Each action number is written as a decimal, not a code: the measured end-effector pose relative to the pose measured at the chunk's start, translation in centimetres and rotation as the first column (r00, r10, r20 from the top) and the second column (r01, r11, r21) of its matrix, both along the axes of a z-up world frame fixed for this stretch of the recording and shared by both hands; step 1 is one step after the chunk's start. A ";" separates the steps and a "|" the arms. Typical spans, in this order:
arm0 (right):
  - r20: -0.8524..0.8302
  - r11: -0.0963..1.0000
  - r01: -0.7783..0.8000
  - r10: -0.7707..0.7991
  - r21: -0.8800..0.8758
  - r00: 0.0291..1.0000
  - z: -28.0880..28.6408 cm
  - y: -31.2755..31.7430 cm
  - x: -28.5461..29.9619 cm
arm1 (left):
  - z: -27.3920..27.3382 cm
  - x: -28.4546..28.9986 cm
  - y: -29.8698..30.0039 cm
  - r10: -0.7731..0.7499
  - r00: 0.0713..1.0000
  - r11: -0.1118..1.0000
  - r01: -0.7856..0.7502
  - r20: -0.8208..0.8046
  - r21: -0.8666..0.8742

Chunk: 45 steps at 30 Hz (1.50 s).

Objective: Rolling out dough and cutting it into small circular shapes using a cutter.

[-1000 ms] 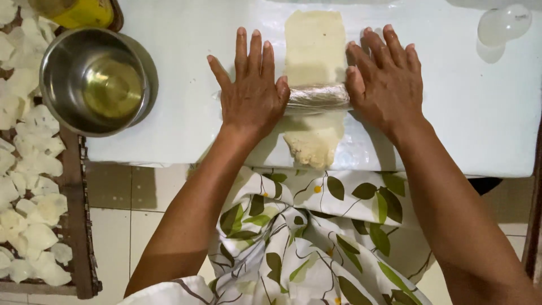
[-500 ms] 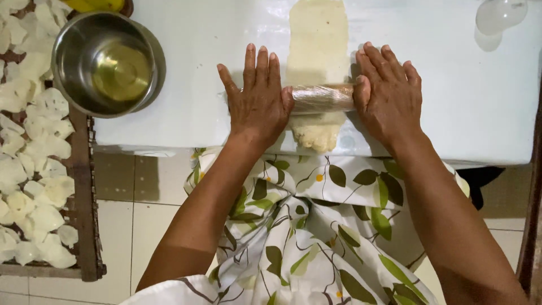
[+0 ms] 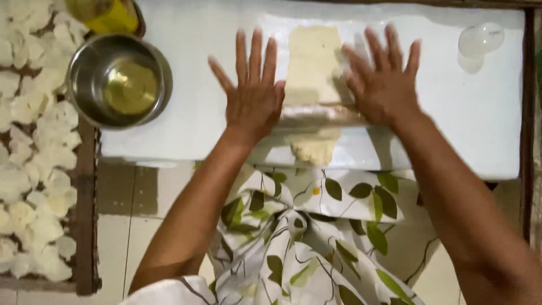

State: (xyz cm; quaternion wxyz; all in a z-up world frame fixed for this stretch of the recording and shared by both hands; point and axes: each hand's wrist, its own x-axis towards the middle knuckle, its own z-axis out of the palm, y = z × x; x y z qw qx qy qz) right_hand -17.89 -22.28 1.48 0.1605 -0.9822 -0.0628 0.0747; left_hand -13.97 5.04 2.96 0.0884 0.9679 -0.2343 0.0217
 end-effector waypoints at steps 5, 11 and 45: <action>-0.079 0.997 0.077 -0.075 0.030 0.994 -0.8 0.4 -2.1 | -1.5 -0.8 0.6 0.071 0.967 0.997 -0.060 -0.243 0.052; -0.025 0.992 0.119 -0.118 0.043 0.993 0.1 1.2 -3.7 | -2.3 -0.8 1.3 0.113 0.903 0.988 -0.145 -0.415 -0.045; -0.070 0.994 0.104 -0.103 0.014 0.992 0.8 2.4 -5.4 | 1.4 -2.2 -0.1 0.031 0.976 0.975 0.018 -0.213 0.220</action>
